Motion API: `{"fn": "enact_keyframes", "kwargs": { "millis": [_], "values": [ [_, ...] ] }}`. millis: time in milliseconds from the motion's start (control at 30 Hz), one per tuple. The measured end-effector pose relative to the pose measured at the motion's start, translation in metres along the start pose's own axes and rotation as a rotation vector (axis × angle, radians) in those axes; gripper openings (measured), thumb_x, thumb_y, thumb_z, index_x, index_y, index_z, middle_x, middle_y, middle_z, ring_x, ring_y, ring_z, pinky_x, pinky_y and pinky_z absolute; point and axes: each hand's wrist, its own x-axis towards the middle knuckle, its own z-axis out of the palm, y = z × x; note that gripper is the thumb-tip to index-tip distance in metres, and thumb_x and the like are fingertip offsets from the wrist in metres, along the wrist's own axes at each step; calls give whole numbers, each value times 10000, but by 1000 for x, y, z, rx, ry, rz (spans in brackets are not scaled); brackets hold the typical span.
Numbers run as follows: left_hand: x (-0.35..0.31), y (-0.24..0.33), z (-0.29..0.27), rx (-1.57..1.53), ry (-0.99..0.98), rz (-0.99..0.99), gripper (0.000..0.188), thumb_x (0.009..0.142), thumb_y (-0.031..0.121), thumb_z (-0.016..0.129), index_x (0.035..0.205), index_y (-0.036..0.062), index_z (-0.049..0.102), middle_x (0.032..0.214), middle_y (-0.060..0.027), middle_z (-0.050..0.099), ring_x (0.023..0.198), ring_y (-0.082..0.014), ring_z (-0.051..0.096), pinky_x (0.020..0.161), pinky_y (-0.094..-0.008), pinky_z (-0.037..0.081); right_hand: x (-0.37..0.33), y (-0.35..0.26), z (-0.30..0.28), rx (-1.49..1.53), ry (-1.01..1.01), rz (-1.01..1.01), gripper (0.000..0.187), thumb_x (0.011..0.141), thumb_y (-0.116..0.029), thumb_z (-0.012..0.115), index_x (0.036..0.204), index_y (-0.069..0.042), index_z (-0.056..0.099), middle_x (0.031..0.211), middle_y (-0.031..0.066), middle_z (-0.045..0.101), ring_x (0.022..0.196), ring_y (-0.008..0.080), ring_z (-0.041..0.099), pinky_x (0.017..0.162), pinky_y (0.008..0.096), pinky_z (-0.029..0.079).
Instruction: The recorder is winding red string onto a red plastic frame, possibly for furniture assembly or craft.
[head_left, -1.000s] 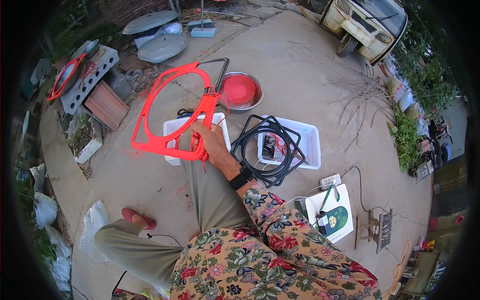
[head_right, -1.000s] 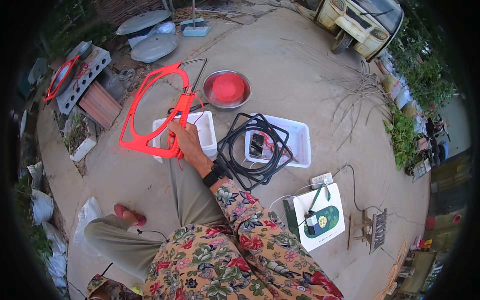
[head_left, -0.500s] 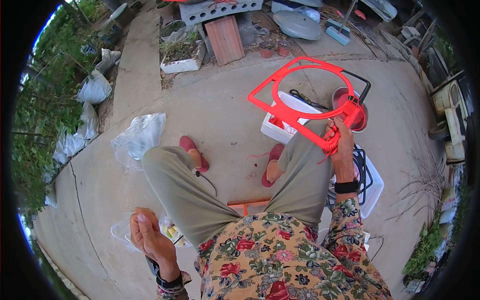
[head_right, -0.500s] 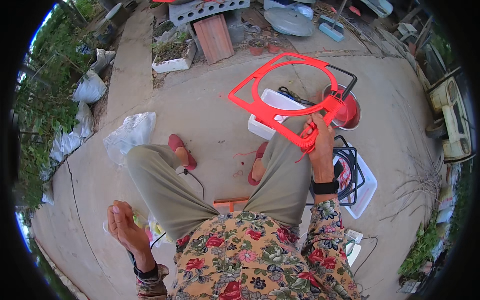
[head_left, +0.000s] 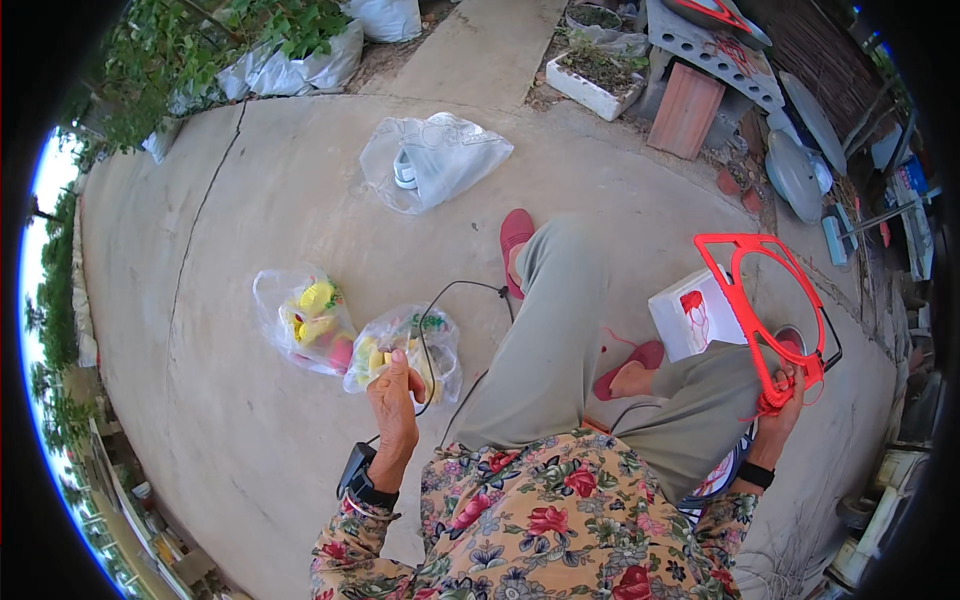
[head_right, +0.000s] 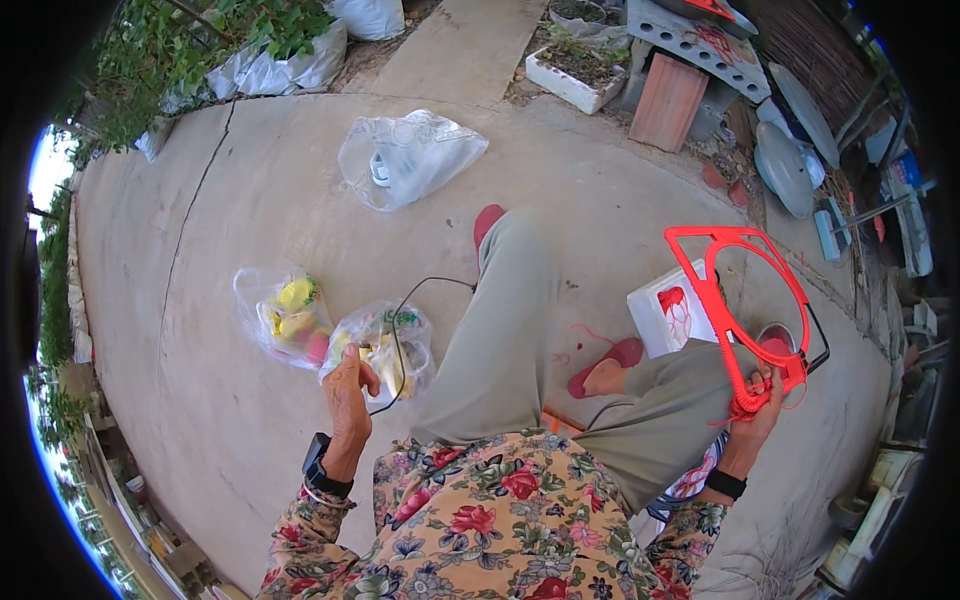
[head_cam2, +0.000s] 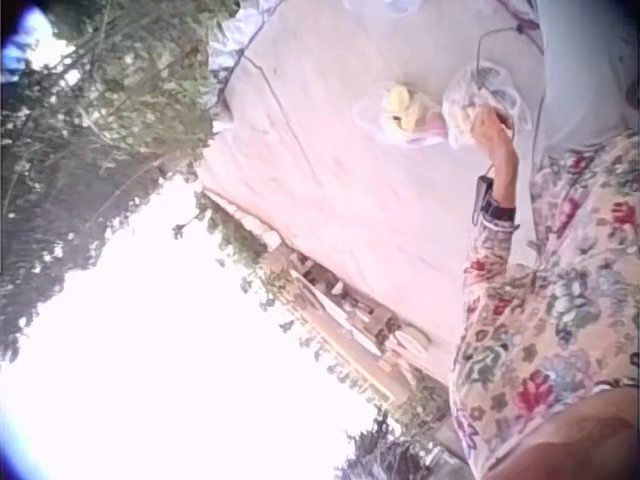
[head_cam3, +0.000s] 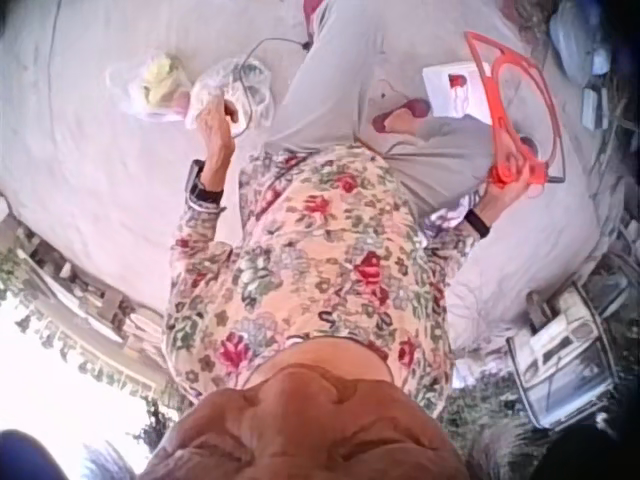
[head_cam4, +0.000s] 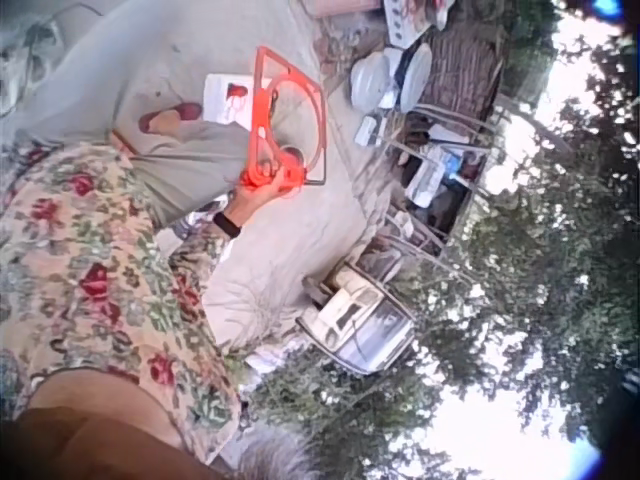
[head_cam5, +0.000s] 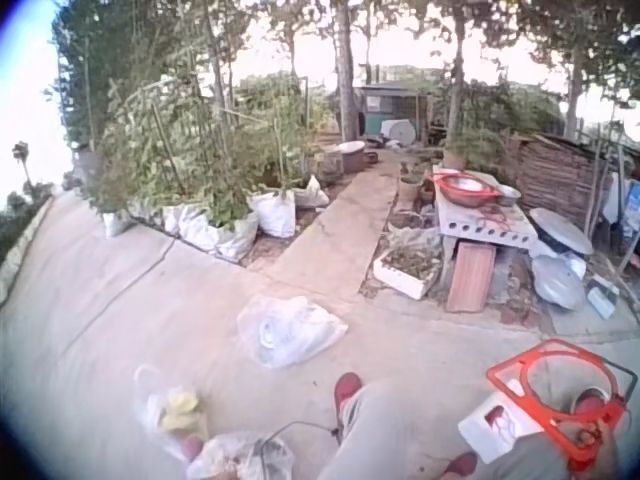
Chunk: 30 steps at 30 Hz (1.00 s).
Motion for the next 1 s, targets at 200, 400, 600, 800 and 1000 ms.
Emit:
{"fn": "enact_keyframes", "kwargs": {
  "millis": [200,400,600,800,1000],
  "values": [
    [2,-76,25,-75,-259,-242,432,952,380,531,815,-12,649,655,-38,596,611,-113,563,594,-237,451,-2,-1,1,46,-44,18,118,969,-155,500,937,-50,456,803,8,481,617,60,433,543,190,405],
    [6,-125,44,-41,-401,-309,381,942,327,536,859,-26,649,696,-41,616,651,-109,572,601,-239,451,-10,-3,15,-22,-85,88,140,972,-174,500,909,-56,460,787,11,481,610,63,452,529,195,421],
    [0,-126,57,142,-559,-256,348,939,309,539,1002,-20,632,795,-53,638,746,-112,574,674,-263,451,-12,-10,12,-66,9,42,143,972,-181,503,906,-57,473,763,3,482,608,60,463,516,198,430],
    [-26,-148,31,97,-518,-260,351,929,310,540,1008,-18,636,832,-71,656,769,-121,581,704,-274,459,0,-14,-5,-100,30,42,144,968,-177,508,935,-38,489,796,7,505,653,75,492,530,202,442],
    [-75,-176,-24,7,-467,-496,265,908,196,580,1013,-42,634,845,-60,660,751,-101,576,673,-256,464,11,-15,-19,-97,35,42,147,963,-177,515,930,-36,492,794,17,505,659,81,493,538,198,445]
  ]
}}
